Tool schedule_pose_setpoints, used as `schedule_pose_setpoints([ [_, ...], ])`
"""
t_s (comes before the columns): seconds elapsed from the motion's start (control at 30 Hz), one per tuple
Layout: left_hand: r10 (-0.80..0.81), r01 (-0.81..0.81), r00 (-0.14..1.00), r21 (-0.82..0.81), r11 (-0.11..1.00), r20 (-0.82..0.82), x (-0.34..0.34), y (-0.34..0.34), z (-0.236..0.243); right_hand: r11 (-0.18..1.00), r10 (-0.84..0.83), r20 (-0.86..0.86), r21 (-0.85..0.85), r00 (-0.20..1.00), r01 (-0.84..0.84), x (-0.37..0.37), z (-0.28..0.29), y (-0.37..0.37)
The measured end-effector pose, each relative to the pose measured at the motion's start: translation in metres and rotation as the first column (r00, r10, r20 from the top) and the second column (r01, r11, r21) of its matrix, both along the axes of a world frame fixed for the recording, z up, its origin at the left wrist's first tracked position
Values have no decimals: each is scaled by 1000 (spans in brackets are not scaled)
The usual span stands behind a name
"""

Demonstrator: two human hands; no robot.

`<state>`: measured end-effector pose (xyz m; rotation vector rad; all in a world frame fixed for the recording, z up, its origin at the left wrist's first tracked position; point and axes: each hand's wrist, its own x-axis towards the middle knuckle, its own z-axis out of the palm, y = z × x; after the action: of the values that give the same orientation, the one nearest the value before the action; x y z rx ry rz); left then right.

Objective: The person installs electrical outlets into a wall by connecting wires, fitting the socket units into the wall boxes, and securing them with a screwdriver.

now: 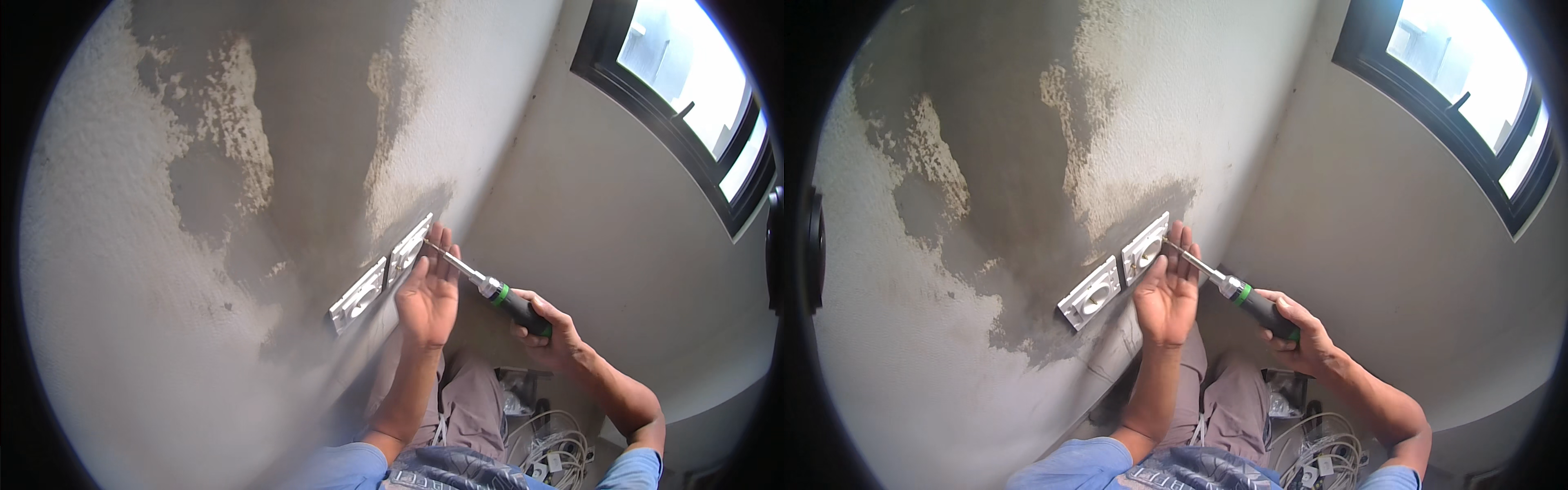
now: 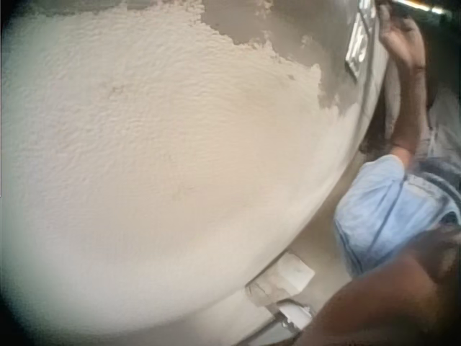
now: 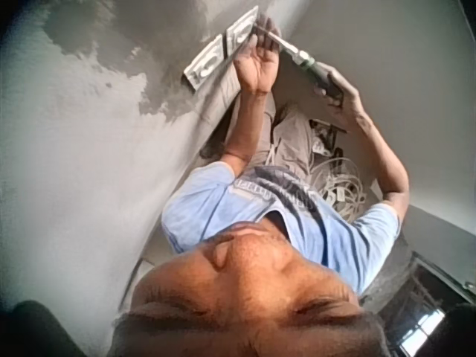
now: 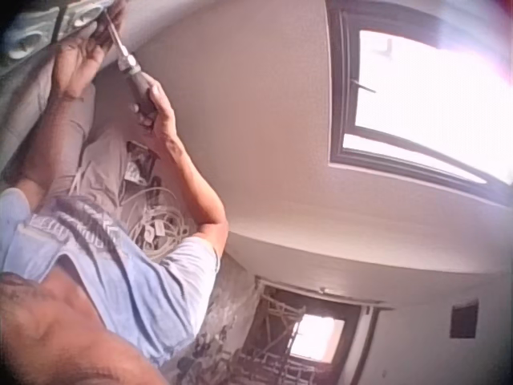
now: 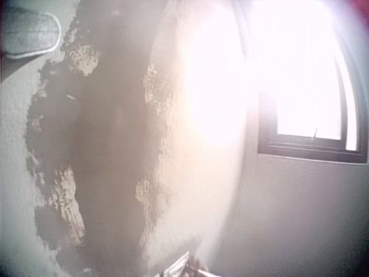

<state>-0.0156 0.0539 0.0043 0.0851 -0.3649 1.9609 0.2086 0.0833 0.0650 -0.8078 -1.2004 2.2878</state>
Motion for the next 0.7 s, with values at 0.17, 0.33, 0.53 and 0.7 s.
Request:
schedule_pose_setpoints([
  [0.17, 149, -216, 903, -126, 968, -402, 74, 13, 5, 995, -94, 104, 51, 990, 89, -12, 16, -16],
  [0.33, 150, -227, 938, -227, 947, -311, 75, 13, 32, -304, -415, 185, 895, 891, -327, 3, 19, -25],
  [0.53, 8, -61, 973, -222, 973, -231, 81, 12, 32, 344, -424, 194, 938, 885, -41, -1, 7, -33],
  [0.7, -12, -21, 978, -153, 988, -209, 81, 24, 28, 985, -161, 153, 80, 975, 150, -5, 17, -22],
])
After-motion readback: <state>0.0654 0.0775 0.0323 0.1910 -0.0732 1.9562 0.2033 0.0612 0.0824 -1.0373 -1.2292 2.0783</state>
